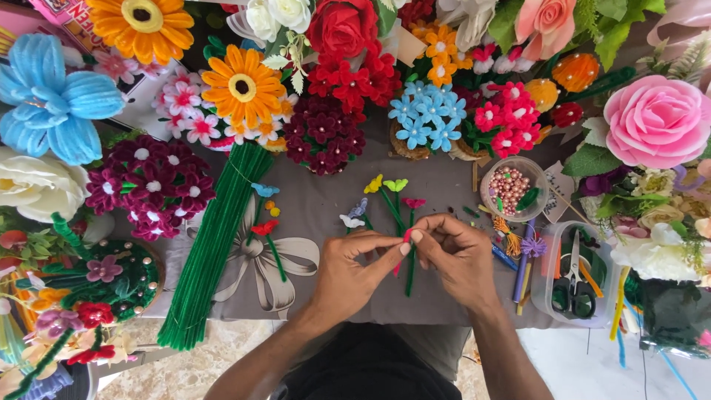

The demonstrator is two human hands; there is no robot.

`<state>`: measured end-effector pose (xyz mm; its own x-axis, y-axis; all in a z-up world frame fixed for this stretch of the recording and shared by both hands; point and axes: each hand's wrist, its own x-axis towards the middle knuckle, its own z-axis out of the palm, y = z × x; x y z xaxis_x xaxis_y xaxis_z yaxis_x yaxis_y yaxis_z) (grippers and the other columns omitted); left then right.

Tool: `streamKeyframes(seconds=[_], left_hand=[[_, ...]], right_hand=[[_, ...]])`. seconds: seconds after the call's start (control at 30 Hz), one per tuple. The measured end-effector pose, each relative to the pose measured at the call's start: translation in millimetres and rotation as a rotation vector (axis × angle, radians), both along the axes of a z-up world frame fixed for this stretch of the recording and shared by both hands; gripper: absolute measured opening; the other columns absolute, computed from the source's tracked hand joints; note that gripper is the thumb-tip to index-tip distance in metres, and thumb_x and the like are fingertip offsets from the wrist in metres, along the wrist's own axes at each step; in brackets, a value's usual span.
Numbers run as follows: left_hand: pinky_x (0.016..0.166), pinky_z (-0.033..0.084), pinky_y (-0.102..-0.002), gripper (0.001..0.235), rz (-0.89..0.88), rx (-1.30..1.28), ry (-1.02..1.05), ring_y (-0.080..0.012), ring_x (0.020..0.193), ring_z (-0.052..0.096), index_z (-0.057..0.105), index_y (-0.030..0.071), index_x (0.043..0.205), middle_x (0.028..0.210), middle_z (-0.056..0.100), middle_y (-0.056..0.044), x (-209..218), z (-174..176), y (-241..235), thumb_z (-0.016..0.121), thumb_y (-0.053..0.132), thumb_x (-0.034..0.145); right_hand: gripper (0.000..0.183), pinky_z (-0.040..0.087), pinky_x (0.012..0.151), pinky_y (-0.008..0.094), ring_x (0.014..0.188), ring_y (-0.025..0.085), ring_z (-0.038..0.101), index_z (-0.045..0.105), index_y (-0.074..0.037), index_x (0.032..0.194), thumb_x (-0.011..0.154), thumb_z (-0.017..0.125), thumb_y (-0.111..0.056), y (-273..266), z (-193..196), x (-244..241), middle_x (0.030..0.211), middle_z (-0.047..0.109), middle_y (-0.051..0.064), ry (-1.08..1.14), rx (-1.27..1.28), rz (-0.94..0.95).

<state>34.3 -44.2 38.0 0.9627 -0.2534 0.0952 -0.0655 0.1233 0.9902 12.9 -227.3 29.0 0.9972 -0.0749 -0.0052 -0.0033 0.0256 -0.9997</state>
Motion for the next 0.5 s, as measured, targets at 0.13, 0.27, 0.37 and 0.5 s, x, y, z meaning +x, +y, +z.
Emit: streamKeyframes(seconds=[0.13,0.27,0.37,0.5], left_hand=[[0.056,0.048,-0.025,0.008,-0.018,0.019,0.027,-0.0083,0.066,0.061,0.083,0.004,0.096,0.075,0.079,-0.012,5,0,8,0.078,0.005,0.092],[0.056,0.047,-0.027,0.008,-0.105,0.1,-0.036,-0.0124,0.064,0.06,0.083,0.006,0.096,0.078,0.078,-0.013,13,12,14,0.077,0.004,0.091],[0.055,0.048,-0.03,0.01,-0.15,0.129,-0.072,-0.0154,0.063,0.06,0.082,0.005,0.097,0.079,0.078,-0.016,17,20,17,0.075,0.002,0.091],[0.056,0.049,-0.03,0.011,-0.206,0.188,-0.123,-0.0173,0.063,0.06,0.082,0.006,0.096,0.078,0.077,-0.014,19,22,19,0.073,0.001,0.091]], right_hand=[[0.006,0.049,0.043,0.022,0.052,0.013,0.065,0.073,0.008,0.095,0.09,0.07,0.006,-11,22,6,0.069,0.071,0.013,0.078,-0.017,0.041],[0.011,0.053,0.046,0.025,0.056,0.014,0.066,0.075,0.007,0.099,0.088,0.073,0.004,-20,44,12,0.072,0.073,0.014,-0.002,-0.194,0.144],[0.01,0.054,0.048,0.027,0.057,0.014,0.065,0.077,0.005,0.096,0.087,0.073,0.005,-19,56,17,0.069,0.072,0.013,-0.034,-0.282,0.245],[0.008,0.055,0.048,0.028,0.059,0.016,0.067,0.078,0.001,0.093,0.087,0.073,0.001,-17,69,26,0.069,0.072,0.011,-0.006,-0.385,0.341]])
